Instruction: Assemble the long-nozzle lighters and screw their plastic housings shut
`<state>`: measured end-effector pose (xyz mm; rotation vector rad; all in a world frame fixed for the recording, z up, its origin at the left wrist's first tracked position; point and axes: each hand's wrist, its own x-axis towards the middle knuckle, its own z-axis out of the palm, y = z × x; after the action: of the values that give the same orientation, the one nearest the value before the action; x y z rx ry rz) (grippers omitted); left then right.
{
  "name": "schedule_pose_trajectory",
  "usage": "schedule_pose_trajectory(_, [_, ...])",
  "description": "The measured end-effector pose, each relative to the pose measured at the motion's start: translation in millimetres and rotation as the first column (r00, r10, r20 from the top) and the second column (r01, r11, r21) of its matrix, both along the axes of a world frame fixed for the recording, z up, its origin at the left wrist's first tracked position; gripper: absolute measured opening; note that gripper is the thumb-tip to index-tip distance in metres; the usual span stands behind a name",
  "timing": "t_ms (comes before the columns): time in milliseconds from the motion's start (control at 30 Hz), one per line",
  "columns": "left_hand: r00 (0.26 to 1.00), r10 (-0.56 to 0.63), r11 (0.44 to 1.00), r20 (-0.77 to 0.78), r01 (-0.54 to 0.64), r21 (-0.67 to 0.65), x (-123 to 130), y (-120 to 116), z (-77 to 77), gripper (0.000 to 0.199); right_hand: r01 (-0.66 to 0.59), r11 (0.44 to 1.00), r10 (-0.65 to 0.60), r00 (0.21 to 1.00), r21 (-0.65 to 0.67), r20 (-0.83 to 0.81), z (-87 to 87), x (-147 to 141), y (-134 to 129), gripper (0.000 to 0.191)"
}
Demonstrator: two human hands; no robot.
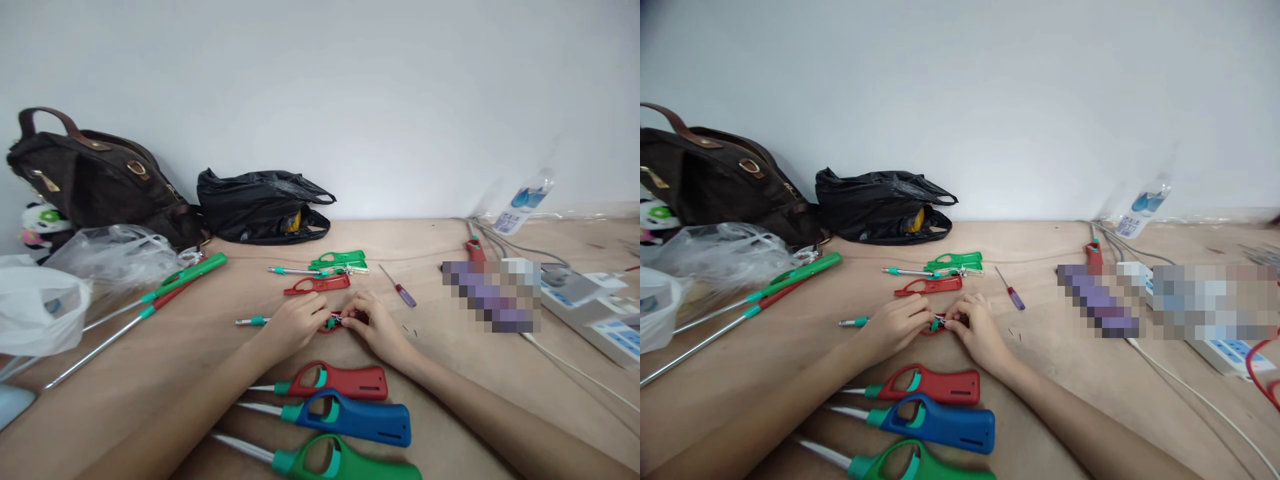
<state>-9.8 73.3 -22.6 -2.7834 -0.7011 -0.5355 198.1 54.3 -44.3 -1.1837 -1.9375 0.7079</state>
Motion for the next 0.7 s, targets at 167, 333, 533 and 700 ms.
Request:
schedule_pose_trajectory(167, [0.999,-0.051,0.996,-0.004,0.051,0.073,2.0,-0.2,-0.5,0.032,-0.004,1.000,0.004,1.000,-0.007,-0.019,-2.7,1.0,1.8,0.012])
schedule_pose_trajectory(333, [0.997,-0.072,0.989,0.014,0.069,0.133,3.7,-1.1,0.1,0.036,0.006,1.000,-0.006,1.000,-0.009,-0.026,-2.9,0.8,1.6,0.012])
schedule_pose_trajectory(533, [0.997,-0.081,0.982,0.012,0.078,0.173,3.5,-1.1,0.1,0.038,0.009,1.000,-0.010,1.000,-0.019,-0.028,-1.2,0.3,1.0,0.013])
schedule_pose_trajectory(700, [0.996,-0.083,0.977,0.018,0.078,0.200,4.1,-1.3,0.0,0.037,0.015,1.000,-0.016,0.999,-0.017,-0.037,-2.0,-0.1,1.1,0.014])
